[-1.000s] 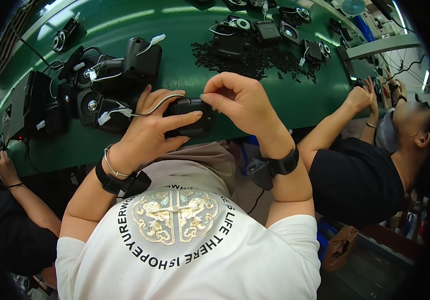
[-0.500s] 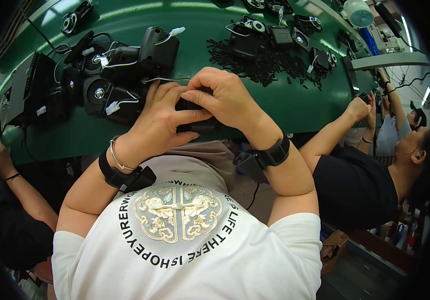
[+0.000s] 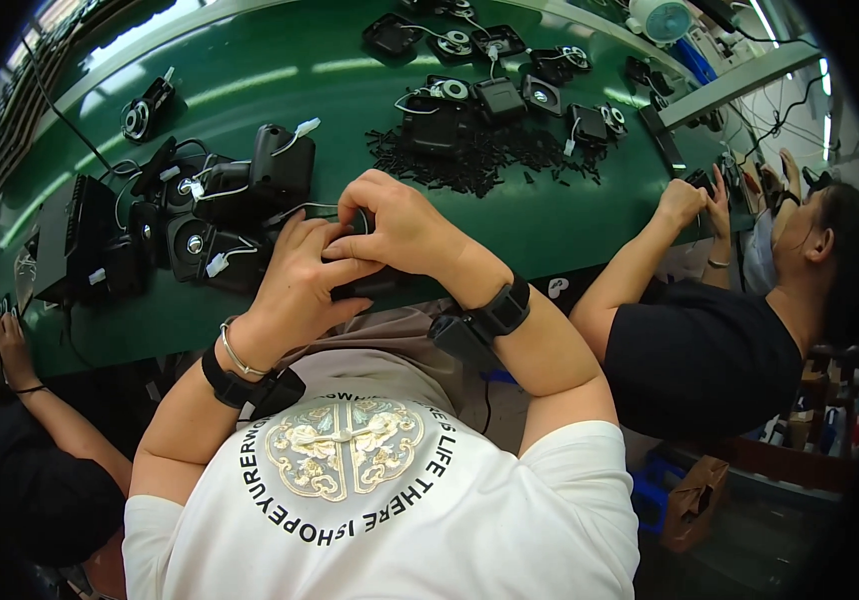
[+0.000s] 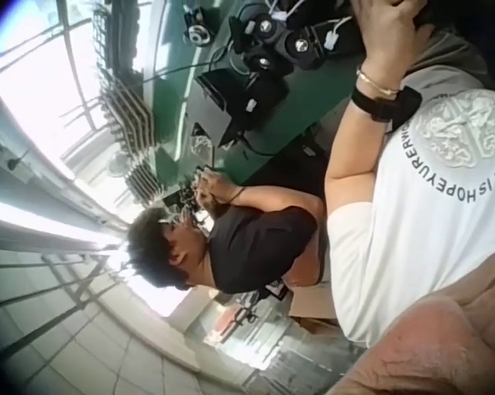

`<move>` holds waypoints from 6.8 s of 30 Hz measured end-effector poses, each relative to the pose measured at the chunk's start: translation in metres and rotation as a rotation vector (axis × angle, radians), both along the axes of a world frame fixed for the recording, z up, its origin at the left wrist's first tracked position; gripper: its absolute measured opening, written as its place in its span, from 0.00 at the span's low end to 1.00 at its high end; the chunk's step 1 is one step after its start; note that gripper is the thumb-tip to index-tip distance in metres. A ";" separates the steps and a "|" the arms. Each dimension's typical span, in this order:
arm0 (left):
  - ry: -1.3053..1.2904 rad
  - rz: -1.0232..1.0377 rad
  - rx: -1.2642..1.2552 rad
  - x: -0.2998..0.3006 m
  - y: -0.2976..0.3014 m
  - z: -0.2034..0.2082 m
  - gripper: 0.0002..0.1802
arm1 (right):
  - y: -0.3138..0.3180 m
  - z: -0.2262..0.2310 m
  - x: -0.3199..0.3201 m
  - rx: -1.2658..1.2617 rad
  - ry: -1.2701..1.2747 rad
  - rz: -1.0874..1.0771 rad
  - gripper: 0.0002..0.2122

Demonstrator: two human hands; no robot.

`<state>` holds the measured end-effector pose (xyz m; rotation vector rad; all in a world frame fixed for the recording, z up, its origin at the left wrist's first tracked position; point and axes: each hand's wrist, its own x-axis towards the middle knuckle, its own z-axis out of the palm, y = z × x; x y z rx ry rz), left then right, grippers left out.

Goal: The person picks up a speaker and a housing, threads the wire through, and presses the speaker into place. They then snap a back cover onto the housing and insert screws into the holes by hand.

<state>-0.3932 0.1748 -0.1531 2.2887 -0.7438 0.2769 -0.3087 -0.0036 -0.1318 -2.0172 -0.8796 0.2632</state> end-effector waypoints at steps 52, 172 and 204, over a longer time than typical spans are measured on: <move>0.349 0.047 0.658 0.331 0.065 0.115 0.30 | -0.109 0.000 0.430 -0.777 -0.139 -0.204 0.30; 0.926 0.535 -0.349 -0.044 0.158 0.050 0.11 | -0.026 -0.038 -0.063 0.610 -0.129 -0.047 0.18; 0.319 0.147 -0.779 -0.009 -0.001 -0.005 0.09 | -0.047 0.027 -0.037 -0.031 -0.481 -0.156 0.35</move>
